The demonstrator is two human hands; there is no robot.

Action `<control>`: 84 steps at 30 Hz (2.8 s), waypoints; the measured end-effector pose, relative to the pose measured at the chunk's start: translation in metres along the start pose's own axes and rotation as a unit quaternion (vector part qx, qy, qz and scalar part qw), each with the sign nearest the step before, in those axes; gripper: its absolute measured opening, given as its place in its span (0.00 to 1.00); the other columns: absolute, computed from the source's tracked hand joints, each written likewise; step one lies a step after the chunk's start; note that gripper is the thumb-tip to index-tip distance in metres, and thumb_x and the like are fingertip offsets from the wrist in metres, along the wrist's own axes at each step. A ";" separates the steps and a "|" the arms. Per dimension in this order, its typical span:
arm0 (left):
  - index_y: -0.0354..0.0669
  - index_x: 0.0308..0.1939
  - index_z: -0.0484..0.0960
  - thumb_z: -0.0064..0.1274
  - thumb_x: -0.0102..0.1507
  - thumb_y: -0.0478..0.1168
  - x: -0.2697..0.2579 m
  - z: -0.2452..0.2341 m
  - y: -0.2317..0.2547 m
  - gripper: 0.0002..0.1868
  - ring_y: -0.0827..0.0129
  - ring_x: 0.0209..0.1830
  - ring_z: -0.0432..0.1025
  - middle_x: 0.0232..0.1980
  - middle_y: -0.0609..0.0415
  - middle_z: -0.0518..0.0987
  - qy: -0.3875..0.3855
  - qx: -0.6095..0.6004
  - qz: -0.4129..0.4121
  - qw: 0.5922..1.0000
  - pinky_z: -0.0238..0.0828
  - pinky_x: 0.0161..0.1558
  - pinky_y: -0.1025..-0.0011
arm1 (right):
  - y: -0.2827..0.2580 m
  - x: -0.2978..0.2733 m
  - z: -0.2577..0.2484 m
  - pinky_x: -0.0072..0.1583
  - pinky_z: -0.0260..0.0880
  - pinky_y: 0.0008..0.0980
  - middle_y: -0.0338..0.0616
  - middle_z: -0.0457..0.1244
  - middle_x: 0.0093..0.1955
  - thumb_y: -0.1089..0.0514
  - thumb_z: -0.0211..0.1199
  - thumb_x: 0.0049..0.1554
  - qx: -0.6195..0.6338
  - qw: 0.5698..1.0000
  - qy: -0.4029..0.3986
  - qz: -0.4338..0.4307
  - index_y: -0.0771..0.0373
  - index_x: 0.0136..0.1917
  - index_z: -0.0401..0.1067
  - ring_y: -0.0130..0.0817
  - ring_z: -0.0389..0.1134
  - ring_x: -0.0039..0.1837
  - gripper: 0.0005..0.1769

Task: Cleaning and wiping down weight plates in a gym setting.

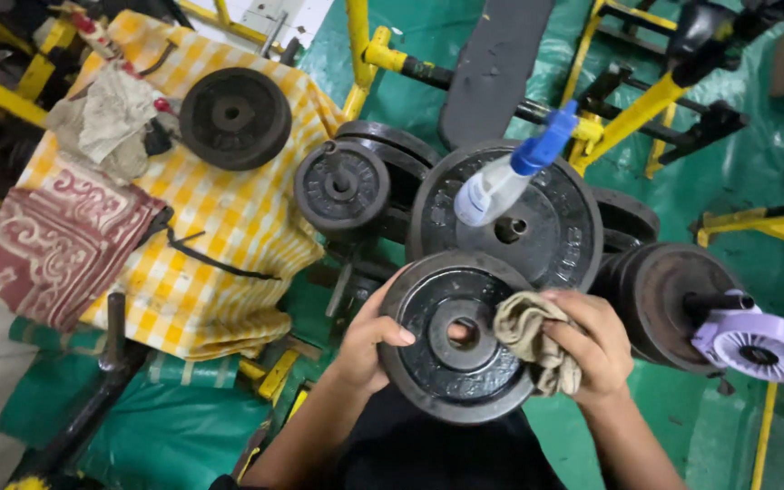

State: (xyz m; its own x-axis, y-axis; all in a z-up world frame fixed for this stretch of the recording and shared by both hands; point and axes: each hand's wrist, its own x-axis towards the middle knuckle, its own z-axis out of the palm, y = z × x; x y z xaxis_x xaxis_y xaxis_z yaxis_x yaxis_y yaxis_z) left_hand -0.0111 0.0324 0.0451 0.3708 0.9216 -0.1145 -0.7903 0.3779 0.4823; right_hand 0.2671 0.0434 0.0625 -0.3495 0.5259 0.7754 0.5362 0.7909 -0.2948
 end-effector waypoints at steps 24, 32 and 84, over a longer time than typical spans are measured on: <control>0.24 0.61 0.75 0.54 0.69 0.41 -0.011 0.061 -0.057 0.23 0.64 0.57 0.72 0.55 0.46 0.79 0.148 0.205 0.167 0.953 0.67 0.62 0.65 | 0.011 0.008 -0.005 0.54 0.73 0.36 0.47 0.68 0.54 0.63 0.68 0.56 0.494 0.680 0.000 0.542 0.73 0.67 0.66 0.35 0.71 0.51 0.28; 0.31 0.64 0.74 0.45 0.71 0.47 -0.004 0.064 -0.056 0.25 0.56 0.53 0.77 0.57 0.44 0.82 0.191 -0.054 0.165 0.966 0.72 0.58 0.57 | 0.010 0.031 -0.012 0.63 0.71 0.33 0.40 0.68 0.59 0.48 0.57 0.62 0.512 0.610 0.073 0.600 0.65 0.68 0.65 0.32 0.71 0.59 0.26; 0.37 0.38 0.83 0.38 0.70 0.60 0.139 -0.175 0.169 0.30 0.36 0.40 0.76 0.36 0.32 0.81 0.257 0.846 -0.004 0.468 0.71 0.43 0.42 | 0.026 0.027 0.317 0.43 0.68 0.28 0.37 0.68 0.40 0.53 0.65 0.61 0.369 0.677 0.039 0.636 0.65 0.48 0.76 0.24 0.67 0.40 0.12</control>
State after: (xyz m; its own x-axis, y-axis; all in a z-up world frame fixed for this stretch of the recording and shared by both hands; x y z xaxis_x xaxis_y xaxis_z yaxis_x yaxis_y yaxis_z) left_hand -0.1786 0.2402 -0.0410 -0.1384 0.9847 -0.1058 0.8874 0.1707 0.4283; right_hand 0.0277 0.1773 -0.1011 0.0914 0.9326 -0.3493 -0.1748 -0.3302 -0.9276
